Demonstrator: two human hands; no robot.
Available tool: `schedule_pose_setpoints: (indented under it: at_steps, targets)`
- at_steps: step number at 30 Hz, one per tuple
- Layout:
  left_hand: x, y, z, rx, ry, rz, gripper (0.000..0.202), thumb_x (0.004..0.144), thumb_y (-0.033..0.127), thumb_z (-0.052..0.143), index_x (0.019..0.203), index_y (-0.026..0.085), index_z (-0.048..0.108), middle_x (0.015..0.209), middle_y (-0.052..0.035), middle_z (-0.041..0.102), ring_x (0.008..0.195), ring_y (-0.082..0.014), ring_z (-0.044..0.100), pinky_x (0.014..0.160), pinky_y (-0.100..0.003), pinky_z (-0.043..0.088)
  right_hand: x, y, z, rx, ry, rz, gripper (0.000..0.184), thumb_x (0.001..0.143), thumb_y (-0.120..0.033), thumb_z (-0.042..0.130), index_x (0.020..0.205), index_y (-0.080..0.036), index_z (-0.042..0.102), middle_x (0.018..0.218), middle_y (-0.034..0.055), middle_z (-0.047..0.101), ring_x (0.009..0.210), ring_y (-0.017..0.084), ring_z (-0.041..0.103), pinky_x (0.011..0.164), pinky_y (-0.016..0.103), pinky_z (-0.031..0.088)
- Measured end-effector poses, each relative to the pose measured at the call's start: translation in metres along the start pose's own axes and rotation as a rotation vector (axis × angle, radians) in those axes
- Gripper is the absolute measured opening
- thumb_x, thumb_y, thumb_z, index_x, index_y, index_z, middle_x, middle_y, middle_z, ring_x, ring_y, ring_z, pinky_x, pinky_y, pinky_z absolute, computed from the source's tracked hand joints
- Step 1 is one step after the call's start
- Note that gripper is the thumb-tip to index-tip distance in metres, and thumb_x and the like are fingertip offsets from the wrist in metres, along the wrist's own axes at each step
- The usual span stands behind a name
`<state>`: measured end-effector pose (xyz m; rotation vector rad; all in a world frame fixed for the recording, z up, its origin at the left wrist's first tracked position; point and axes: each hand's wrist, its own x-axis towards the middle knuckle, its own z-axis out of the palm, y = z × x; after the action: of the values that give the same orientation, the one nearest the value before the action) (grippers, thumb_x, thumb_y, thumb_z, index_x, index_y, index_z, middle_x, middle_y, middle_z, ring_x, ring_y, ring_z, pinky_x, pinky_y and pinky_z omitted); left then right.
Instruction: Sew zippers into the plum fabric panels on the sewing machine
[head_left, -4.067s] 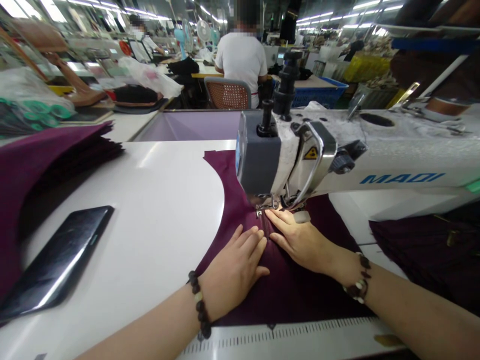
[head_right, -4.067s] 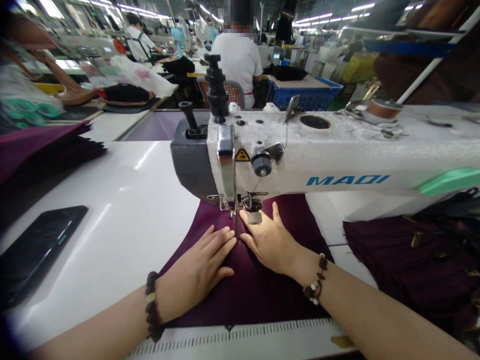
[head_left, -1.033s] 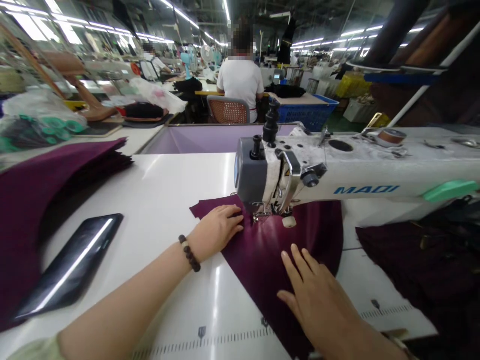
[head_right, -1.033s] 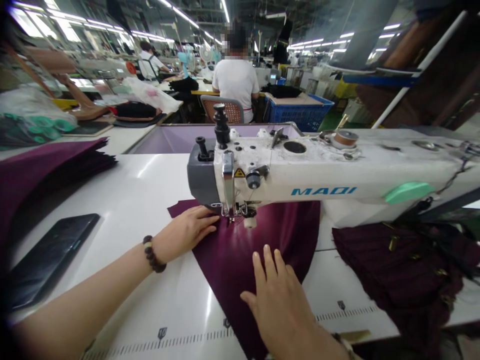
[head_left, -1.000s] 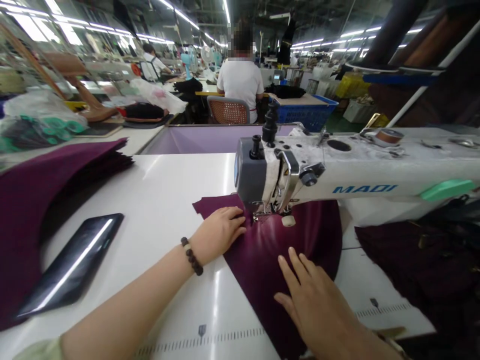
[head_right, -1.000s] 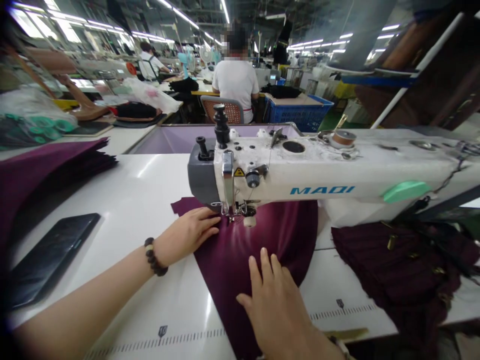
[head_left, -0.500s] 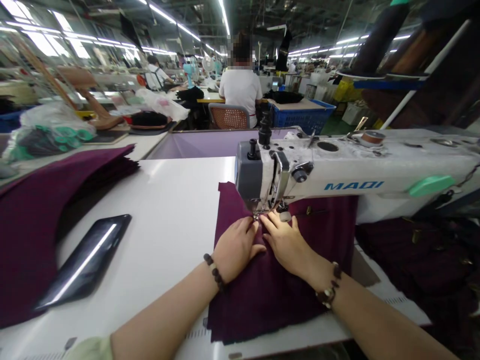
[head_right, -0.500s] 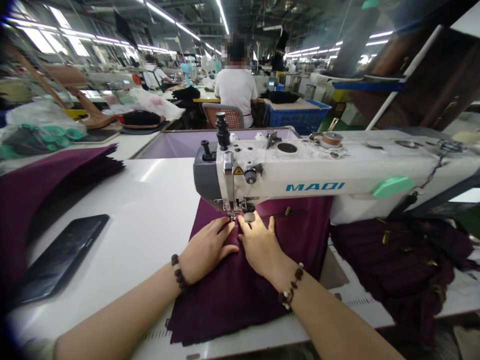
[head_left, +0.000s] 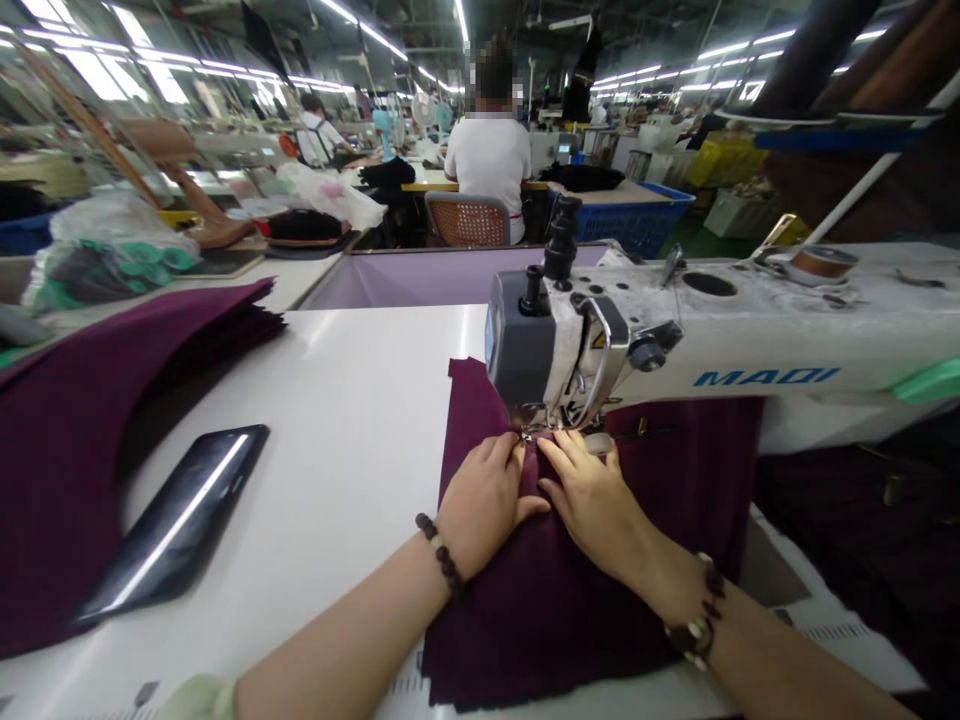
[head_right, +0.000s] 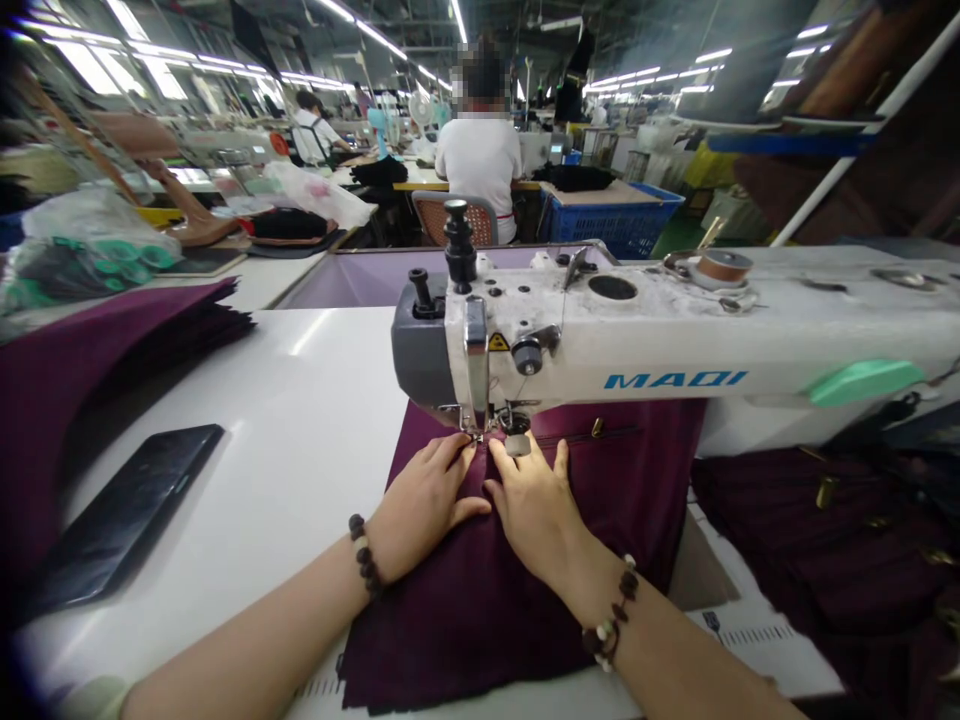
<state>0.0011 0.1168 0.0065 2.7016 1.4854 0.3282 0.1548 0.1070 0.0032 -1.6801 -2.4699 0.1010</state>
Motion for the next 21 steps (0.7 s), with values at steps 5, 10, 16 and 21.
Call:
schedule_pose_setpoints:
  at_steps: [5, 10, 16, 21]
  targets:
    - [0.0008, -0.0002, -0.0004, -0.022, -0.025, -0.011, 0.065, 0.068, 0.052, 0.064, 0.113, 0.008, 0.048, 0.114, -0.0153, 0.052, 0.106, -0.0275, 0.048, 0.088, -0.041, 0.042, -0.0008, 0.0043, -0.0018, 0.071, -0.037, -0.015, 0.041, 0.088, -0.02, 0.037, 0.129, -0.017, 0.04, 0.132, 0.0122, 0.04, 0.125, 0.027, 0.03, 0.098, 0.059, 0.021]
    - [0.0005, -0.001, -0.002, -0.041, -0.01, -0.007, 0.06, 0.068, 0.051, 0.064, 0.11, 0.01, 0.05, 0.113, -0.014, 0.052, 0.103, -0.0264, 0.05, 0.087, -0.041, 0.043, -0.0013, 0.007, -0.002, 0.083, -0.035, -0.031, 0.042, 0.089, -0.022, 0.037, 0.131, -0.019, 0.039, 0.134, 0.0119, 0.037, 0.127, 0.028, 0.026, 0.097, 0.062, 0.018]
    - [0.0019, -0.001, -0.0036, -0.041, -0.035, -0.02, 0.06, 0.069, 0.052, 0.063, 0.11, 0.012, 0.05, 0.111, -0.0134, 0.052, 0.102, -0.0278, 0.05, 0.084, -0.042, 0.044, -0.0015, 0.0073, -0.0011, 0.071, -0.025, -0.047, 0.042, 0.089, -0.024, 0.038, 0.131, -0.019, 0.039, 0.132, 0.0121, 0.039, 0.127, 0.028, 0.028, 0.098, 0.06, 0.018]
    - [0.0019, 0.0013, -0.0014, -0.017, -0.014, 0.003, 0.063, 0.067, 0.05, 0.065, 0.111, 0.009, 0.049, 0.111, -0.0128, 0.054, 0.105, -0.0261, 0.049, 0.091, -0.038, 0.041, -0.002, 0.0035, -0.0019, 0.037, -0.025, -0.022, 0.041, 0.089, -0.021, 0.036, 0.13, -0.016, 0.041, 0.131, 0.0127, 0.041, 0.125, 0.029, 0.029, 0.099, 0.06, 0.018]
